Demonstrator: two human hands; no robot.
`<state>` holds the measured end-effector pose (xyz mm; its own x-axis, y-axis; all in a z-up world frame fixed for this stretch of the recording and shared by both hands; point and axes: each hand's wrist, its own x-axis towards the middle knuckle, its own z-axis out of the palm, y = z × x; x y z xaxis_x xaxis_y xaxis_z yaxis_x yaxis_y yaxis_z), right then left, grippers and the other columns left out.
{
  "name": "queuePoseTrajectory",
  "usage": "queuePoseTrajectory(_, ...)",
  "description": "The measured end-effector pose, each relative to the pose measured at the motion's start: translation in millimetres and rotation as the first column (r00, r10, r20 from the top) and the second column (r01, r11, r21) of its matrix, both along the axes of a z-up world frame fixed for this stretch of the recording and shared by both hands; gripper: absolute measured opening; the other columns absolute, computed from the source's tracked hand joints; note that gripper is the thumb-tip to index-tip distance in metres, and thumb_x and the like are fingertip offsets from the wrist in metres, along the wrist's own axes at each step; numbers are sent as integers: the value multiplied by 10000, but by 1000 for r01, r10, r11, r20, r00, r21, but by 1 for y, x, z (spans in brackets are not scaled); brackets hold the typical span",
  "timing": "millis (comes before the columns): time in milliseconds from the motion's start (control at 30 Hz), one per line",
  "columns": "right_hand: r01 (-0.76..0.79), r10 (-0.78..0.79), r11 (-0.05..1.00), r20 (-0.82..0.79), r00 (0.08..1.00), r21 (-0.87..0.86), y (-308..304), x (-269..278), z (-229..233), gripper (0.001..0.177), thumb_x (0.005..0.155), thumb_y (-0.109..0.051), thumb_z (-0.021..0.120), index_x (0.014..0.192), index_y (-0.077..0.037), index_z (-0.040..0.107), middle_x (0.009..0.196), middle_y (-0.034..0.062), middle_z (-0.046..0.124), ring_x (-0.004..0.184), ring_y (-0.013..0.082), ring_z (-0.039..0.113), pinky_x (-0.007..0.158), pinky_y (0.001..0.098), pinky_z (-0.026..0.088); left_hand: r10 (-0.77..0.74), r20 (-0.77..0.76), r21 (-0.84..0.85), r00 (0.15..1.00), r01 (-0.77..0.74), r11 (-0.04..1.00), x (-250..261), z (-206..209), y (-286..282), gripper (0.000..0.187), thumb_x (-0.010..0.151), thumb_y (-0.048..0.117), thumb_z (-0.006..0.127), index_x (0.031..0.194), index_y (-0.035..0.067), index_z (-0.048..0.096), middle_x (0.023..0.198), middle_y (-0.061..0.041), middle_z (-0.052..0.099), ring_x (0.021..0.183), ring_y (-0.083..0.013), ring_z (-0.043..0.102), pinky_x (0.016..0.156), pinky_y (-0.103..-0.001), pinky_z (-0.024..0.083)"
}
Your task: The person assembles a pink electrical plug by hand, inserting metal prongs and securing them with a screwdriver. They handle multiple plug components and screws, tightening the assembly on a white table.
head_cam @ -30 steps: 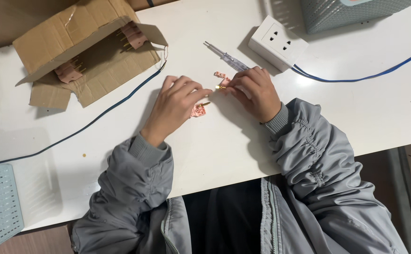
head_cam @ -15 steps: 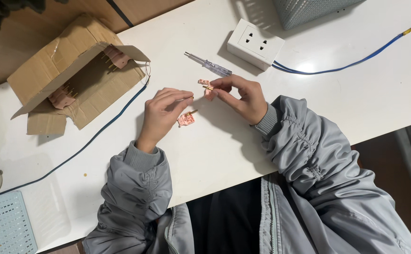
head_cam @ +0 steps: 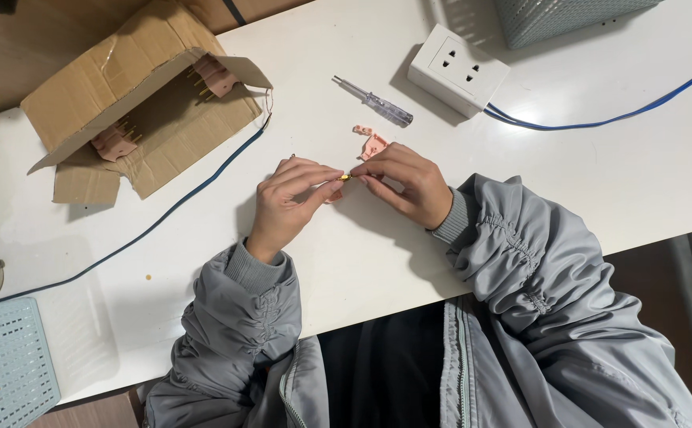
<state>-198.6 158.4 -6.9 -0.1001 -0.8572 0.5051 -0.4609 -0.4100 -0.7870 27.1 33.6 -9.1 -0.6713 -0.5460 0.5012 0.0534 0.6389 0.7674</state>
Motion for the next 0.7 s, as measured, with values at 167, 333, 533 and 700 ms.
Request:
queuePoseTrajectory(167,-14,13,1000,-40,999,-27,-1,-1,-6,83,1067,-10,820,1135,19,858,1010,170,826,860,300,745,825,415,632,17,18,-5,1000,-17,1000,2,2,2,157,1049,52,882,1185,128,900,1085,-13,892,983,-191,800,997,-341,545)
queuePoseTrajectory(333,-24,13,996,-135,991,-82,-4,-3,-14,78,1060,2,817,1126,25,852,1008,184,818,851,325,743,810,436,623,45,36,-47,998,-43,998,5,-1,5,170,1046,69,890,1194,152,905,1085,11,888,982,-181,764,1023,-347,497)
queuePoseTrajectory(533,-51,31,995,-232,972,-81,-4,-2,-24,87,1046,27,819,1129,28,843,1001,180,801,850,325,720,805,418,600,105,76,-133,992,-94,987,9,-1,8,139,1064,140,884,1191,193,905,1062,52,869,988,-173,671,1061,-392,429)
queuePoseTrajectory(700,-71,60,996,-202,977,-47,-1,1,-33,76,1055,20,816,1127,24,840,1010,187,805,877,352,739,808,426,594,141,100,-137,985,-127,982,7,-4,15,127,1055,168,894,1169,223,907,1035,69,851,1008,-179,640,1080,-416,411)
